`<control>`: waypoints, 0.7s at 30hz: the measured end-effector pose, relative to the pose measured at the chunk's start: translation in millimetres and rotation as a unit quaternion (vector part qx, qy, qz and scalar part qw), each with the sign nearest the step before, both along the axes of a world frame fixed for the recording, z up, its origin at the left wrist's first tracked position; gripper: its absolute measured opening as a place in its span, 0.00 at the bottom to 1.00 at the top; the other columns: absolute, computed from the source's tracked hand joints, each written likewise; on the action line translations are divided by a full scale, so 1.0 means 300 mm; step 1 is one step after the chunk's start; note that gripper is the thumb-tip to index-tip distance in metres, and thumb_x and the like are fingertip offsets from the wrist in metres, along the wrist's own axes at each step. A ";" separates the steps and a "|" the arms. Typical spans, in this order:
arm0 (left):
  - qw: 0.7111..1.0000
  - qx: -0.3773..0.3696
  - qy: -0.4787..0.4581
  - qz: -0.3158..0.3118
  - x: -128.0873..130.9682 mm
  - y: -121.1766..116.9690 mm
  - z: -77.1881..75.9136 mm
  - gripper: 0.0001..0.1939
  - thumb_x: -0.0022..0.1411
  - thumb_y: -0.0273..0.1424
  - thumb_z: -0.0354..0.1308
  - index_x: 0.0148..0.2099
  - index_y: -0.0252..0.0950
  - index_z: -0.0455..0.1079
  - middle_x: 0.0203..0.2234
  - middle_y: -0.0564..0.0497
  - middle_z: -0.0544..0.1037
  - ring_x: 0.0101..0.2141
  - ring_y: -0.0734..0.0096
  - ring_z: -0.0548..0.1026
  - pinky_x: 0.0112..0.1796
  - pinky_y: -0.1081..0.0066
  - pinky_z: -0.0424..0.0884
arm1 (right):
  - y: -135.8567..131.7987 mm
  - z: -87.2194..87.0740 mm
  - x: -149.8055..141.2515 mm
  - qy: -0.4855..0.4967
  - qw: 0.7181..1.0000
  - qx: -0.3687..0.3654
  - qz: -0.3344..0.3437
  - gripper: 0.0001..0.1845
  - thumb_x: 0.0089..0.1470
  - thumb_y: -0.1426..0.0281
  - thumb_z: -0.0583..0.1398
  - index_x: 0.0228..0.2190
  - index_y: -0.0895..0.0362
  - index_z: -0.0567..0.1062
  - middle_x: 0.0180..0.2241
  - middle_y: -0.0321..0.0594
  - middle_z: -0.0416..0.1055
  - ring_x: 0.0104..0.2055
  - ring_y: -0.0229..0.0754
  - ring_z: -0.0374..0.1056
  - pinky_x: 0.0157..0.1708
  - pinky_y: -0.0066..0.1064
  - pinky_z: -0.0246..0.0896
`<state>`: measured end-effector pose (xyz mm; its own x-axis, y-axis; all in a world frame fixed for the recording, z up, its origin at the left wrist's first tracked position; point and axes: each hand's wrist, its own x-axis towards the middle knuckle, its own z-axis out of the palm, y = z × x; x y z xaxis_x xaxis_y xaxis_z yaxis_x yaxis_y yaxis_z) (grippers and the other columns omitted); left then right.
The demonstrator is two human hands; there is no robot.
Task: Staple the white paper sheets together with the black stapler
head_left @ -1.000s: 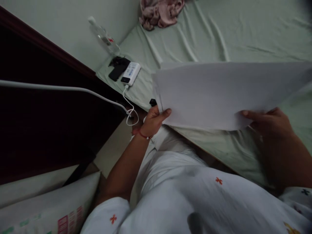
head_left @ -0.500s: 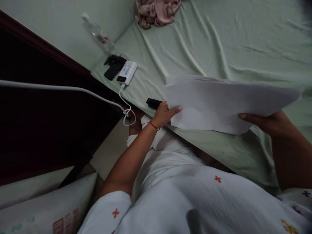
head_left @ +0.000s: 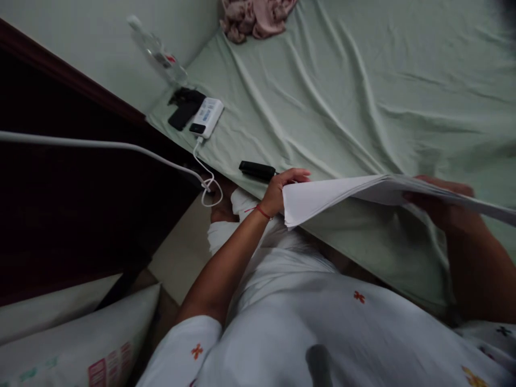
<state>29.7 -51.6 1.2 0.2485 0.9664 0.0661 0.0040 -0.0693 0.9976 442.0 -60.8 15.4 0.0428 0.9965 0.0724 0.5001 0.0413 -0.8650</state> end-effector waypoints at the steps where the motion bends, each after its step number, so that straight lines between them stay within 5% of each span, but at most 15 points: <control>1: 1.000 0.004 0.008 0.000 -0.002 0.003 -0.006 0.24 0.58 0.48 0.75 0.50 0.38 0.83 0.39 0.47 0.87 0.40 0.63 0.83 0.43 0.66 0.78 | -0.002 -0.010 -0.005 0.009 1.000 0.003 -0.023 0.22 0.35 0.50 0.78 0.26 0.51 0.83 0.28 0.38 0.77 0.34 0.47 0.74 0.42 0.45 0.78; 4: 0.999 0.027 0.045 0.009 -0.008 0.017 -0.020 0.29 0.56 0.54 0.75 0.47 0.36 0.83 0.41 0.44 0.86 0.42 0.60 0.83 0.48 0.61 0.80 | -0.006 -0.049 -0.015 0.032 0.995 -0.013 -0.091 0.28 0.27 0.50 0.80 0.26 0.52 0.80 0.29 0.38 0.78 0.33 0.45 0.72 0.39 0.44 0.77; 12: 0.997 0.004 0.058 0.049 0.014 0.013 -0.061 0.40 0.50 0.64 0.72 0.48 0.33 0.79 0.42 0.39 0.85 0.44 0.55 0.82 0.50 0.53 0.80 | -0.015 -0.082 -0.056 0.089 0.986 -0.062 -0.127 0.34 0.16 0.53 0.82 0.28 0.54 0.81 0.33 0.41 0.79 0.37 0.46 0.74 0.42 0.43 0.77; 15: 0.996 0.005 0.078 0.045 0.011 0.012 -0.059 0.38 0.49 0.64 0.73 0.44 0.34 0.79 0.37 0.42 0.84 0.43 0.56 0.81 0.49 0.54 0.80 | -0.018 -0.071 -0.073 0.084 0.985 -0.101 -0.111 0.32 0.18 0.57 0.82 0.30 0.54 0.82 0.32 0.39 0.80 0.36 0.46 0.74 0.41 0.43 0.77; 18: 0.994 0.040 0.094 0.031 -0.009 0.023 -0.047 0.31 0.55 0.61 0.72 0.41 0.37 0.80 0.35 0.45 0.83 0.42 0.58 0.81 0.48 0.56 0.79 | -0.022 -0.076 -0.065 0.090 0.982 -0.045 -0.159 0.28 0.24 0.54 0.80 0.27 0.54 0.81 0.31 0.39 0.79 0.35 0.46 0.73 0.42 0.44 0.77; 21: 0.990 0.072 0.122 -0.020 -0.031 0.040 -0.036 0.23 0.58 0.55 0.72 0.37 0.38 0.82 0.32 0.47 0.83 0.37 0.60 0.80 0.44 0.59 0.78 | -0.030 -0.089 -0.049 0.039 0.990 -0.075 -0.115 0.27 0.22 0.54 0.80 0.25 0.54 0.80 0.27 0.37 0.76 0.31 0.46 0.72 0.37 0.44 0.77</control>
<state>20.3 -39.6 -9.5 0.3118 0.9403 0.1363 0.2376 -0.2161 0.9470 427.3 -69.7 -11.2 0.2685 0.9592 -0.0886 0.4127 -0.1976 -0.8892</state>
